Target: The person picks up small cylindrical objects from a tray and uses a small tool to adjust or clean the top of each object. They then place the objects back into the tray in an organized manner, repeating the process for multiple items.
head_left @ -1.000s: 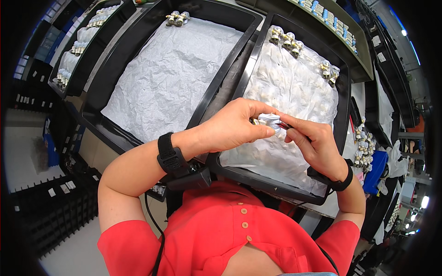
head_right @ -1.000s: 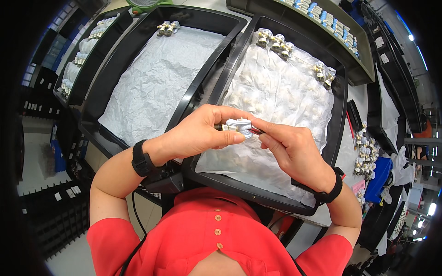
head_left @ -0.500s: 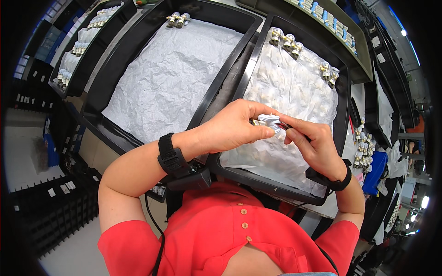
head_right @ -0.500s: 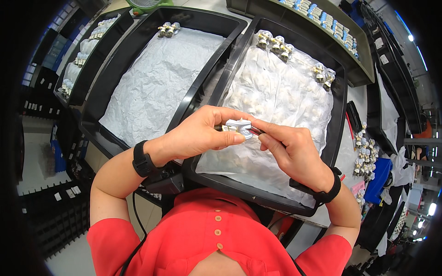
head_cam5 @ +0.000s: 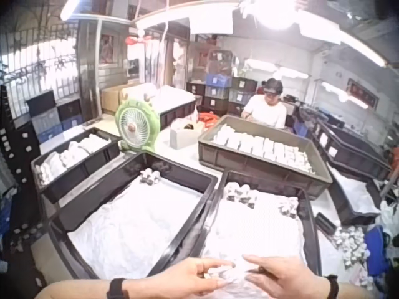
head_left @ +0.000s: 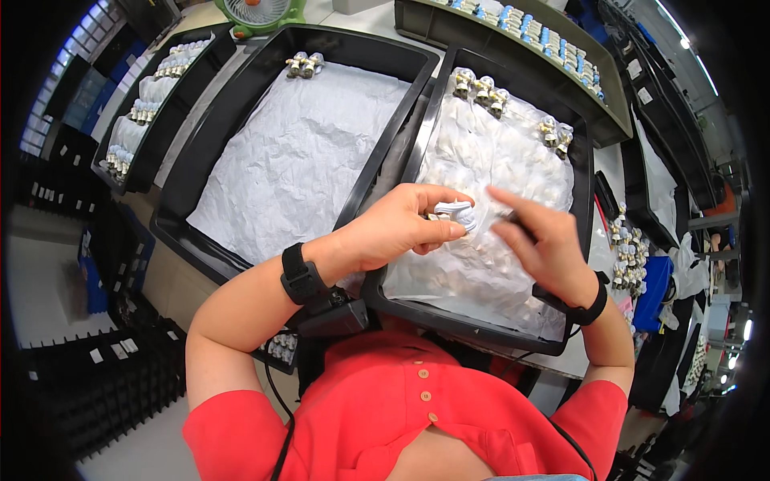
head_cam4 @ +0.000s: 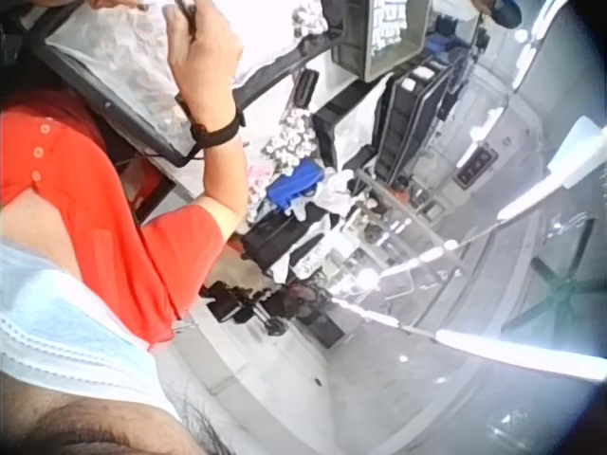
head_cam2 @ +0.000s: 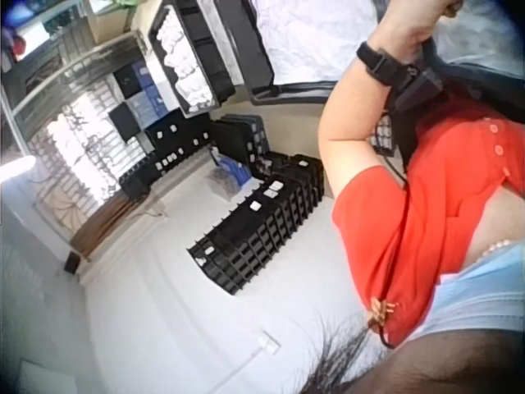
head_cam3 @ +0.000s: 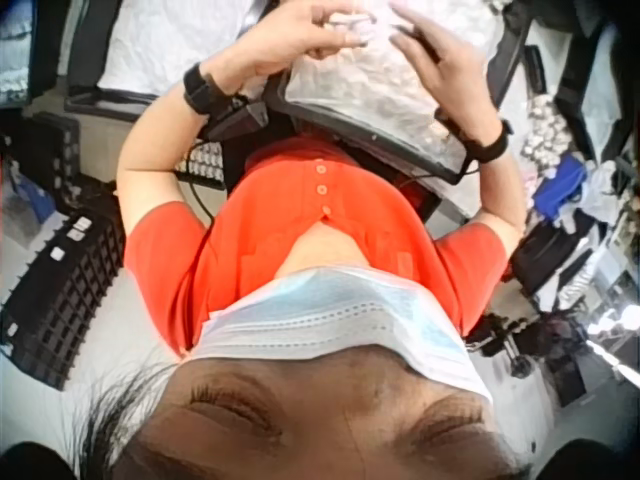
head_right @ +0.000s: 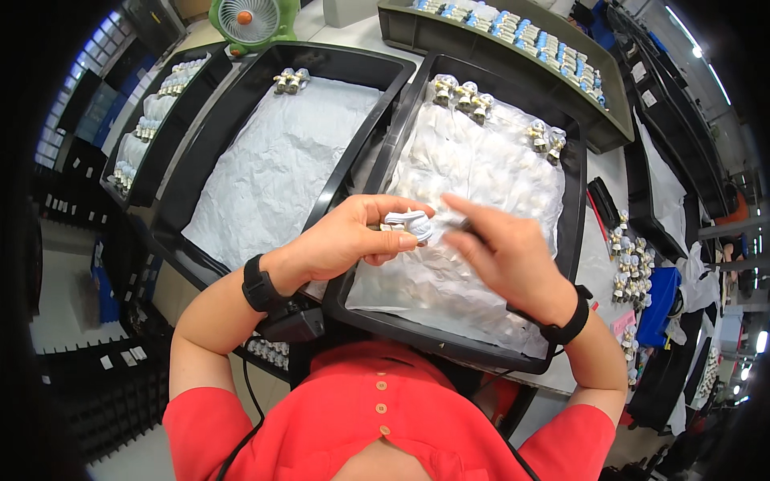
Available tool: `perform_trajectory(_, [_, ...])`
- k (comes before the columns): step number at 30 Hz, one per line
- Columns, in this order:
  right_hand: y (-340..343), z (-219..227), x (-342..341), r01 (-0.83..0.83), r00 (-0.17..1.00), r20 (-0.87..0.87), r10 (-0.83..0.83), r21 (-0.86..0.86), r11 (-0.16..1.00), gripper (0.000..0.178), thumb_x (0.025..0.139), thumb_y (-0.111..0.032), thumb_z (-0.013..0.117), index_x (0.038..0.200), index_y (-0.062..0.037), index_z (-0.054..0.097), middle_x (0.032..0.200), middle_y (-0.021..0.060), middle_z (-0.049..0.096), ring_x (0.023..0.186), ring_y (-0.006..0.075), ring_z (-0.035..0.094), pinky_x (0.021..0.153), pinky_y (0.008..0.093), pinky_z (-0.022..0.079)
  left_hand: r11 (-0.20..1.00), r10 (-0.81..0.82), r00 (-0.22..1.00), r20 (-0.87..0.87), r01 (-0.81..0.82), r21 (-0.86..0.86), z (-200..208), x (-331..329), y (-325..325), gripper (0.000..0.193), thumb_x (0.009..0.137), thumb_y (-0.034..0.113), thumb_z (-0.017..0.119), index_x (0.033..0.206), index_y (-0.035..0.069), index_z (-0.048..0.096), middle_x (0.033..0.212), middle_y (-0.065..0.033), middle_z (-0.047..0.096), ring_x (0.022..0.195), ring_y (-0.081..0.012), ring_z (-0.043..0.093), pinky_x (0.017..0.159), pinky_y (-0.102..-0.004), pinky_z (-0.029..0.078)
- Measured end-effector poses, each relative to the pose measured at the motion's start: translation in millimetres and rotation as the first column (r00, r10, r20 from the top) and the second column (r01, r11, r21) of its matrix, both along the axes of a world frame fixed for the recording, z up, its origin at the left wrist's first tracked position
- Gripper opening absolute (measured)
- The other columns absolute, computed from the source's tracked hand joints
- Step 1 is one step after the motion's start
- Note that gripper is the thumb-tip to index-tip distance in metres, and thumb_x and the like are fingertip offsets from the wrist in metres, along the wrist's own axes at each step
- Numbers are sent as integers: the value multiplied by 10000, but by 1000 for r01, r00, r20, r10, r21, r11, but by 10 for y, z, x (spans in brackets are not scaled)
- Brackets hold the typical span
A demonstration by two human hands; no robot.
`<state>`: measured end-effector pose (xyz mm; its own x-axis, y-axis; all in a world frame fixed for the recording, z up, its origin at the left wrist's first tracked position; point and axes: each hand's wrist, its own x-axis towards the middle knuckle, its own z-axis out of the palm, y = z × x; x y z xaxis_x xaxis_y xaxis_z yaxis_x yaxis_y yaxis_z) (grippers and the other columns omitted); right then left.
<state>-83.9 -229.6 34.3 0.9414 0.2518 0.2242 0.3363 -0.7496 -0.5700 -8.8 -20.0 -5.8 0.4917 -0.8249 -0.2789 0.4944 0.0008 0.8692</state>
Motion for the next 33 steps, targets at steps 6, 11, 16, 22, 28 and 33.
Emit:
perform_trajectory(6, [-12, 58, -30, 13, 999, -36, -11, 77, 997, 388, 838, -48, 575, 1223, -77, 536, 805, 144, 620, 638, 242, 602, 589, 307, 480, 1000, -9, 1000, -15, 9, -13, 15, -2, -7, 397, 836, 114, 644, 1210, 41, 537, 837, 8, 610, 588, -24, 429, 502, -176, 329])
perform_trajectory(11, [41, -28, -74, -83, 995, 34, 89, -150, 985, 448, 797, -48, 608, 1229, -133, 524, 719, 82, 583, 621, 248, 589, 531, 340, 468, 999, -13, 1000, 7, 13, -35, -12, 0, -19, 387, 836, 117, 643, 1194, 15, 537, 828, 5, 609, 583, -27, 433, 497, -181, 329])
perform_trajectory(16, [87, -29, -69, -84, 994, 58, 97, -198, 977, 449, 801, -54, 607, 1234, -140, 523, 683, 75, 556, 599, 246, 575, 522, 342, 461, 999, -18, 1000, 24, 19, -30, -13, -2, -11, 380, 834, 110, 642, 1182, 1, 538, 802, 7, 600, 573, -30, 430, 491, -184, 324])
perform_trajectory(22, [97, -37, -64, -75, 995, 54, 89, -214, 974, 461, 800, -53, 608, 1243, -144, 521, 672, 71, 545, 588, 239, 567, 518, 341, 456, 999, -18, 1000, 7, 18, -39, -18, -7, -19, 373, 832, 115, 647, 1180, 19, 552, 751, 22, 568, 569, -31, 421, 490, -184, 317])
perform_trajectory(28, [97, -69, -46, -71, 993, 75, 89, -213, 974, 458, 794, -48, 611, 1236, -141, 531, 665, 74, 547, 576, 239, 561, 511, 340, 451, 1000, -1, 1000, 22, 1, -22, 10, -16, -24, 360, 832, 90, 623, 1174, 3, 547, 660, 27, 513, 540, -38, 403, 478, -199, 323])
perform_trajectory(33, [85, -99, -41, -70, 995, 58, 79, -144, 987, 441, 787, -40, 613, 1213, -132, 551, 662, 79, 562, 573, 243, 567, 509, 343, 452, 1000, -22, 999, 24, 22, -11, 16, -14, -10, 372, 831, 136, 652, 1182, 50, 561, 702, 38, 530, 568, -31, 421, 498, -178, 327])
